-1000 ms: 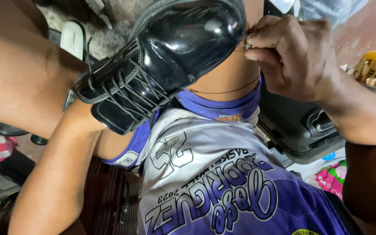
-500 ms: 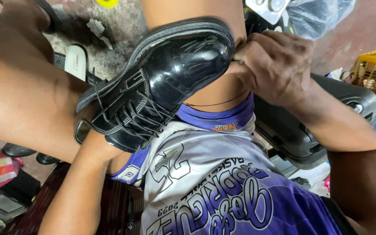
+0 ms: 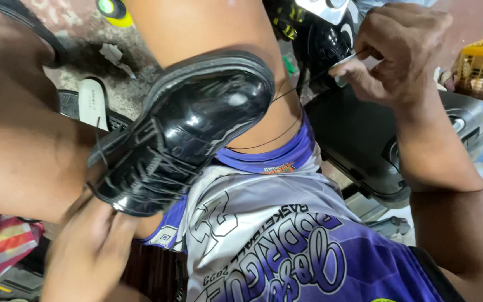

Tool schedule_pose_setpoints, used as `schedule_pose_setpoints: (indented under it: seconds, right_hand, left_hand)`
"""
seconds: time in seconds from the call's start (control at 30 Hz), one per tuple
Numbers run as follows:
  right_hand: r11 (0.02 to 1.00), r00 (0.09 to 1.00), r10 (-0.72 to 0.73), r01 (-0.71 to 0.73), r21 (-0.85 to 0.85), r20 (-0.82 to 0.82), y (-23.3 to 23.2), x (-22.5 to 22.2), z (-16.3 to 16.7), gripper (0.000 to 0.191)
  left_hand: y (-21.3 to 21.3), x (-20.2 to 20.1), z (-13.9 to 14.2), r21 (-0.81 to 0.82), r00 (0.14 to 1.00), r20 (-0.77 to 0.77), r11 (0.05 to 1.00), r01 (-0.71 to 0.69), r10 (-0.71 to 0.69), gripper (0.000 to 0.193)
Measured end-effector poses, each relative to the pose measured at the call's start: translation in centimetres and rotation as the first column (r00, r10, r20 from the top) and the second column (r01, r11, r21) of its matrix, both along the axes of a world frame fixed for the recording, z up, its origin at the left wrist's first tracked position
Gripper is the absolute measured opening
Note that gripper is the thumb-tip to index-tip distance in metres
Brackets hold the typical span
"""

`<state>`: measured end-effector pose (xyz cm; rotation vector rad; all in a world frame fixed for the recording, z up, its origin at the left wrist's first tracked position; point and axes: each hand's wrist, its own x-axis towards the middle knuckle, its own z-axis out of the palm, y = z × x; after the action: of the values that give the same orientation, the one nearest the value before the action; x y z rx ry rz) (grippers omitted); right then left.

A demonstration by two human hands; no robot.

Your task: The person holds a black lace-up dress shoe on their lap and hand-stitches along the edge where the upper meets the sole, using a needle and thread, pulling each stitch tight. They rotate the shoe to work around the toe and continue stitching along the welt.

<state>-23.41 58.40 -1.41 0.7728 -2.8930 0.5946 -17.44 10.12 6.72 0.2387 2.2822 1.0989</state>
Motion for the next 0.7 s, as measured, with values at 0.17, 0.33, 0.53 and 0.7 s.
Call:
schedule_pose_setpoints:
  seconds: [0.17, 0.33, 0.53, 0.7]
  right_hand:
    - [0.992, 0.995, 0.016, -0.003, -0.130, 0.095, -1.4, 1.1, 1.1, 0.065]
    - [0.988, 0.995, 0.056, -0.043, -0.147, 0.083, -2.9, 1.7, 2.6, 0.061]
    - [0.990, 0.994, 0.062, -0.049, -0.135, 0.094, -4.1, 1.4, 3.4, 0.056]
    - [0.822, 0.920, 0.374, -0.270, -0.502, 0.118, -6.6, 0.7, 1.9, 0.053]
  left_hand:
    - [1.5, 0.3, 3.3, -0.251, 0.973, -0.209, 0.956, -0.154, 0.102, 0.027]
    - [12.3, -1.1, 3.9, -0.186, 0.790, -0.594, 0.981, 0.050, -0.152, 0.020]
    - [17.6, -3.4, 0.0, -0.084, 0.591, -0.796, 0.991, 0.103, -0.129, 0.023]
    - [16.5, -3.1, -0.3, 0.131, 0.808, -0.586, 0.976, 0.174, -0.066, 0.012]
